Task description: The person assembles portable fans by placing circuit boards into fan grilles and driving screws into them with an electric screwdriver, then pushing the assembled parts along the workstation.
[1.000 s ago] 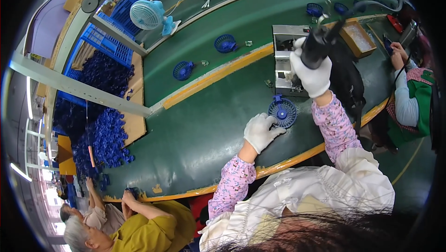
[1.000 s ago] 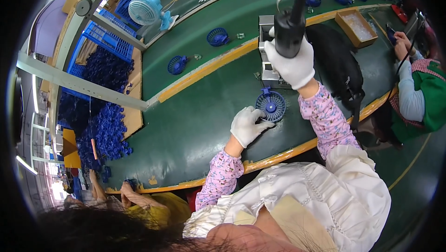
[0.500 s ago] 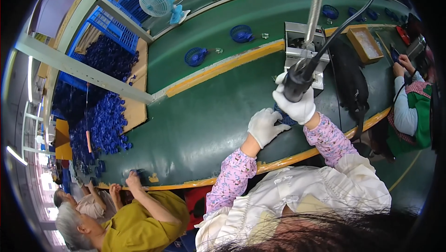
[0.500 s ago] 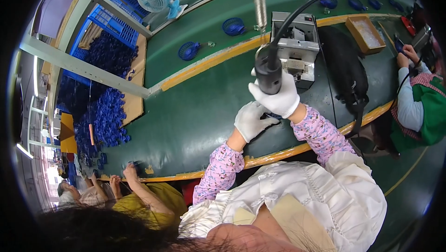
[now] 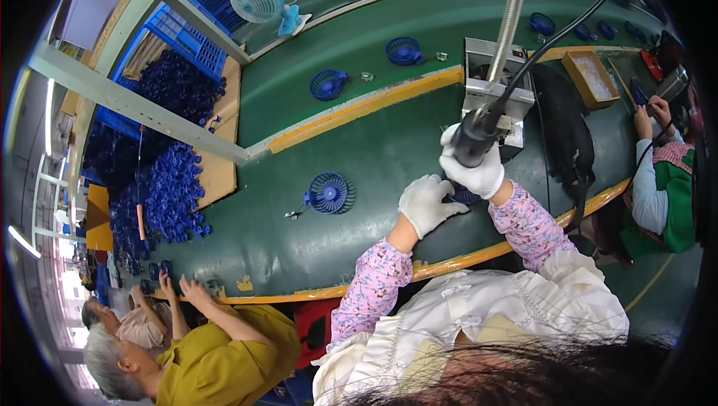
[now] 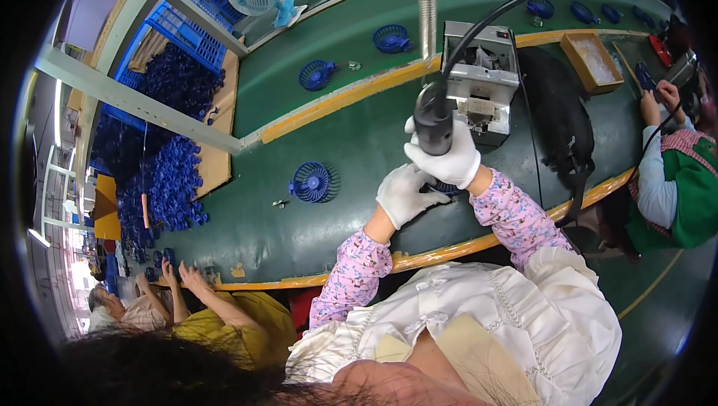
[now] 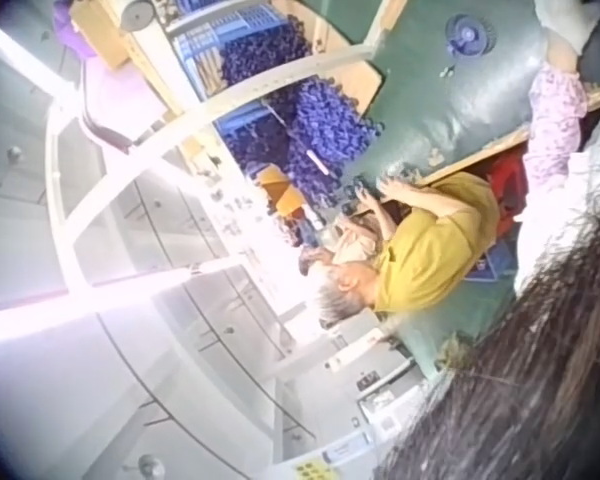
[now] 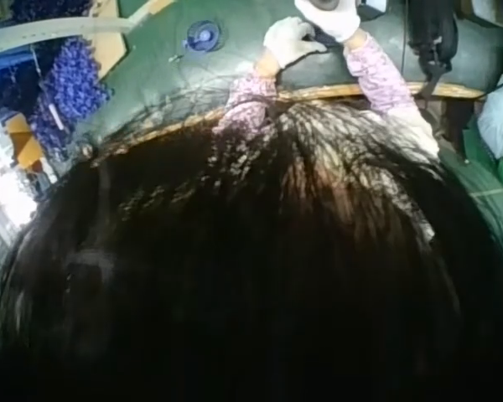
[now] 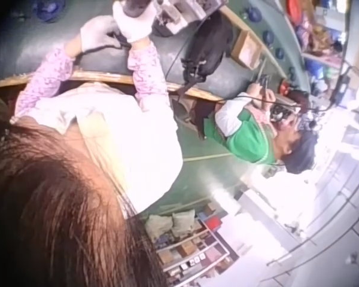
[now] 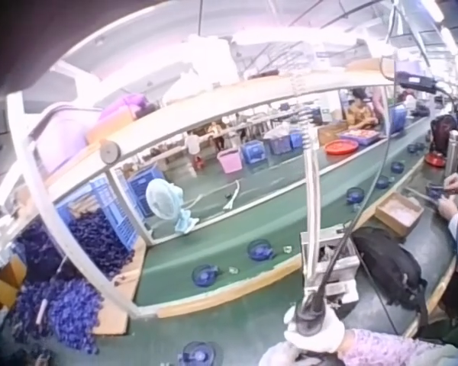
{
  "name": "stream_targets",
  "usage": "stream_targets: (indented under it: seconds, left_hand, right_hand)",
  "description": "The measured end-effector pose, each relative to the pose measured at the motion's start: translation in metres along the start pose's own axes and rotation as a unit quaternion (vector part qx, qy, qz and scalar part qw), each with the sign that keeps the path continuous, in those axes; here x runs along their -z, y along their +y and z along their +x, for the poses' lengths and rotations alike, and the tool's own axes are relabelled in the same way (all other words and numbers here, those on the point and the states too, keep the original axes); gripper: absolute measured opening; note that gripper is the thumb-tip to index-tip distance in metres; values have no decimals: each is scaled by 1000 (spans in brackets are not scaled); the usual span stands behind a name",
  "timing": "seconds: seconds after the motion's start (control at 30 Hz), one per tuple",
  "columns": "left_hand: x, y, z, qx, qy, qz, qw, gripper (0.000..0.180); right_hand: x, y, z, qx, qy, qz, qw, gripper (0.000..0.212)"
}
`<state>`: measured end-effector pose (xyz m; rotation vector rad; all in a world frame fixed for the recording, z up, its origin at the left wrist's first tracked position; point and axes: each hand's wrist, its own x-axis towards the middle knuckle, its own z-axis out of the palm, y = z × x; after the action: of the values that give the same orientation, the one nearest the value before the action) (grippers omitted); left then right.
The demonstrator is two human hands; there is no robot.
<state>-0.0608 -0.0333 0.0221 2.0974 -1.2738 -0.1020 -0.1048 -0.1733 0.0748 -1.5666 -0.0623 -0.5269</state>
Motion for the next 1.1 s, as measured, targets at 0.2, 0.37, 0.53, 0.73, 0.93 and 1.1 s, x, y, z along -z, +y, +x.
stream_targets:
  seconds: [0.2, 0.37, 0.53, 0.73, 0.93, 1.1]
  left_hand:
    - [73, -46, -15, 137, 299, 260, 908, 19]
    - [100, -68, -50, 398, 284, 311, 815, 33]
    - [63, -54, -32, 87, 163, 202, 962, 41]
    - [8, -8, -7, -133, 6, 99, 986, 18]
    - [11, 12, 0, -183, -7, 43, 982, 24]
    - [27, 9, -6, -68, 79, 53, 993, 40]
  right_hand:
    - [15, -45, 17, 49, 147, 114, 981, 26]
    - [40, -40, 36, 107, 234, 8, 966, 21]
    - [44, -27, 30, 100, 225, -43, 968, 25]
    - [21, -37, 13, 24, 173, 43, 984, 24]
    - [6, -14, 4, 28, 162, 42, 985, 26]
    - [-2, 5, -2, 4, 139, -7, 990, 27]
